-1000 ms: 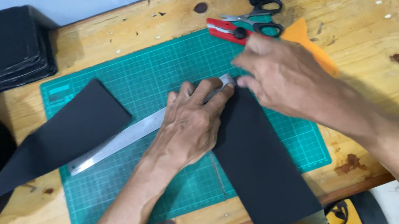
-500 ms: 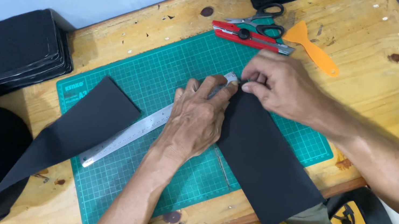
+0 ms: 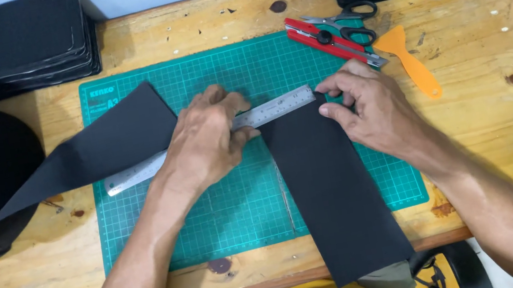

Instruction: The person measures a piece of black fabric on a green cutting mat using a metal ruler and a red utility knife. They align the ruler to mark specific lengths and cut the fabric into smaller rectangular pieces, repeating the process for multiple sections.

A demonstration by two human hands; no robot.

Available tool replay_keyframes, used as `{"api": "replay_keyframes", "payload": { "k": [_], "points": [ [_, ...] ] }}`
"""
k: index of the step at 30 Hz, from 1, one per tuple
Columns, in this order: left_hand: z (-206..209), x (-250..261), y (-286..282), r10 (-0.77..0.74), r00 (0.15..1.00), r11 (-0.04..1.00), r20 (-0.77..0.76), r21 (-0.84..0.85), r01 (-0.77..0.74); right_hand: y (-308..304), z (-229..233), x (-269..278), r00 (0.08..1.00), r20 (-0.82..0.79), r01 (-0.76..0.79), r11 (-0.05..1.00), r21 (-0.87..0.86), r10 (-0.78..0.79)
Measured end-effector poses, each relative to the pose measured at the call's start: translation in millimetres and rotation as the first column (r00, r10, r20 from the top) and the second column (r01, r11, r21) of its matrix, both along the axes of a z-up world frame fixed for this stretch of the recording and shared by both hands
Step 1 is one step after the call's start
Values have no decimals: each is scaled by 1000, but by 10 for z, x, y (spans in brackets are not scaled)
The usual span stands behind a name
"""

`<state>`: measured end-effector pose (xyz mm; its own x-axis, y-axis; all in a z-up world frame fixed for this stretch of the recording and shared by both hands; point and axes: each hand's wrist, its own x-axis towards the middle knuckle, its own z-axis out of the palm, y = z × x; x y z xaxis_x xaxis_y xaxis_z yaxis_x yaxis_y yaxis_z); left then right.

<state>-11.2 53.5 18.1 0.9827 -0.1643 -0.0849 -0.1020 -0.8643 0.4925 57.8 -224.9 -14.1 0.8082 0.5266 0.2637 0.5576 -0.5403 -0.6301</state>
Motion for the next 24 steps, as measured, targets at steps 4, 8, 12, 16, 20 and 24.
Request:
{"api": "replay_keyframes", "payload": {
  "k": [4,8,12,16,20,24],
  "points": [
    [-8,25,-7,35,998,995,-55,-92,-40,5,-35,-5,1000,17,-1,1000,-7,1],
    [59,26,9,19,994,983,-109,-179,-38,25,-20,-27,998,62,5,1000,-31,-3],
    [7,40,96,106,994,993,-34,-46,-108,21,20,-81,994,110,6,995,-100,5],
    [20,78,307,255,961,963,105,-120,-242,48,-10,-69,989,146,15,994,-113,1],
    [112,148,486,367,890,887,272,-390,-247,115,312,-167,994,-51,84,972,-219,-97],
    [87,172,636,518,834,773,191,-522,-361,205,754,-327,849,-409,109,868,-484,-335]
  ]
}}
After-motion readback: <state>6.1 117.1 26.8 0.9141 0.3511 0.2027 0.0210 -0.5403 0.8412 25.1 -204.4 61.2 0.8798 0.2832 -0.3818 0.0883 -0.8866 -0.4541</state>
